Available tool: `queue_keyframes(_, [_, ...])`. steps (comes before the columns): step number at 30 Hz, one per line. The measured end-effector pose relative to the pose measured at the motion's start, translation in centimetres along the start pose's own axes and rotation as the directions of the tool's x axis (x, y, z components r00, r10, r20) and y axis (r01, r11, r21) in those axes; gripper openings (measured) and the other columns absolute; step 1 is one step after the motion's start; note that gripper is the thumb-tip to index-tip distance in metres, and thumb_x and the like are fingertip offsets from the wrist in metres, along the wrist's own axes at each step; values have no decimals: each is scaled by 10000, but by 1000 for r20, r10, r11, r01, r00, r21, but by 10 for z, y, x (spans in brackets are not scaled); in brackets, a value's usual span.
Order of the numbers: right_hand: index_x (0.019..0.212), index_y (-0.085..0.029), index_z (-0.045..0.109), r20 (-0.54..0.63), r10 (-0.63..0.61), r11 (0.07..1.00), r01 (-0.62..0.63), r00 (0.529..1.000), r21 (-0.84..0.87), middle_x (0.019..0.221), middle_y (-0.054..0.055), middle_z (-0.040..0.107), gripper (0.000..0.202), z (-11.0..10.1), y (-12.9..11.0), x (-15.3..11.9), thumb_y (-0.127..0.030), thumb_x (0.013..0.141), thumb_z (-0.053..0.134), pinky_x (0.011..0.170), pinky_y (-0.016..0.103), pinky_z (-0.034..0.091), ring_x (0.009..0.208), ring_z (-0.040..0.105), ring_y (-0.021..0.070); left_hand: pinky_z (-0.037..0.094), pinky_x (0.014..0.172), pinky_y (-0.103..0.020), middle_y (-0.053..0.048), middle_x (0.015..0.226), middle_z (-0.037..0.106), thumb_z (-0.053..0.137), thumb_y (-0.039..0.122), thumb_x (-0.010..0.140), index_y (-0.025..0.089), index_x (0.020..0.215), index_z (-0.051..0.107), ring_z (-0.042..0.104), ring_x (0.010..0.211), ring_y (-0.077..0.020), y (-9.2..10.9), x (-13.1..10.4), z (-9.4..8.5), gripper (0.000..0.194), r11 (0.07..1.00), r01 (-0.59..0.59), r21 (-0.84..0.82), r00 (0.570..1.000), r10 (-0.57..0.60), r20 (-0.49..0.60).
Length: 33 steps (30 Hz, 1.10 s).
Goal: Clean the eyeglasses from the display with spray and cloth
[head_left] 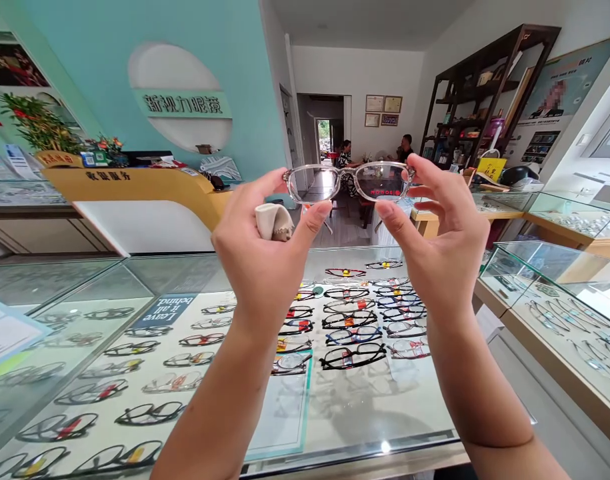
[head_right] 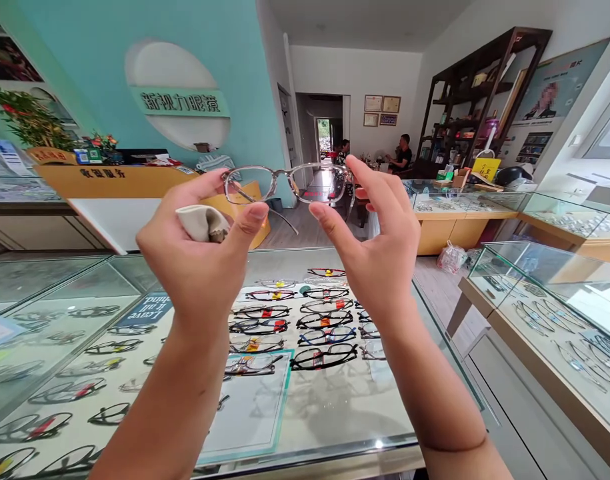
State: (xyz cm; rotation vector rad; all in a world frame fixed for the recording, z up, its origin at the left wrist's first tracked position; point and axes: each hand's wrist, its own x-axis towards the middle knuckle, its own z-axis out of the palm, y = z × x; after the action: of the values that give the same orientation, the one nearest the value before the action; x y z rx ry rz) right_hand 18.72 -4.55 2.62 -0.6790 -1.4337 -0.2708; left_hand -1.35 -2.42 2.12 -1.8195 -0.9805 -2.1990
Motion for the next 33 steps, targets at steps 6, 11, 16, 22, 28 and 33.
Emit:
queue_keyframes(6, [1443,-377,686,40,29,999,-30,999,23,1322,59,721,422,0,3,-2,-431,1029,747,1003,548,648,1213,725,298,566,820,-397,-53,1081,831,958,552,799,271,1236,837,681,812,-192,2,1,-4,534,996,25,89,999,-23,-27])
queue_keyframes(11, [1470,-361,662,32,41,997,-43,999,61,1365,72,724,453,7,12,-7,-436,1030,742,1036,571,651,1229,730,301,529,767,-363,-57,1048,838,966,550,788,238,1202,853,635,735,-158,1,2,-2,531,993,37,111,998,-32,-46])
queue_keyframes(16, [1483,-375,660,57,77,988,-84,995,130,1432,69,707,461,10,19,-10,-464,1036,728,1109,605,626,1315,709,320,556,829,-387,-67,1097,845,953,582,788,236,1197,844,725,874,-206,0,2,0,547,990,54,132,998,-47,-52])
queue_keyframes(22, [1477,-394,639,111,16,988,-33,994,151,1387,34,720,425,11,21,-5,-451,1059,694,1122,572,628,1328,720,284,579,825,-370,-63,1152,840,951,539,817,233,1170,800,738,998,-217,-5,6,-1,491,1000,-8,27,999,9,-37])
queue_keyframes(28, [1421,-357,615,159,73,989,-91,985,114,1270,47,727,425,9,27,-3,-450,1028,745,1057,496,643,1199,746,246,406,528,-270,-45,1074,817,1004,527,751,228,1099,786,453,586,-82,-7,10,-1,508,994,47,-96,999,-47,4])
queue_keyframes(33, [1387,-330,613,160,77,990,-94,984,107,1229,67,727,431,7,31,-5,-483,1013,760,1001,458,641,1163,739,244,425,561,-270,-33,1044,798,1029,480,724,226,1106,782,509,624,-87,-7,10,-1,521,991,62,-118,998,-62,-1])
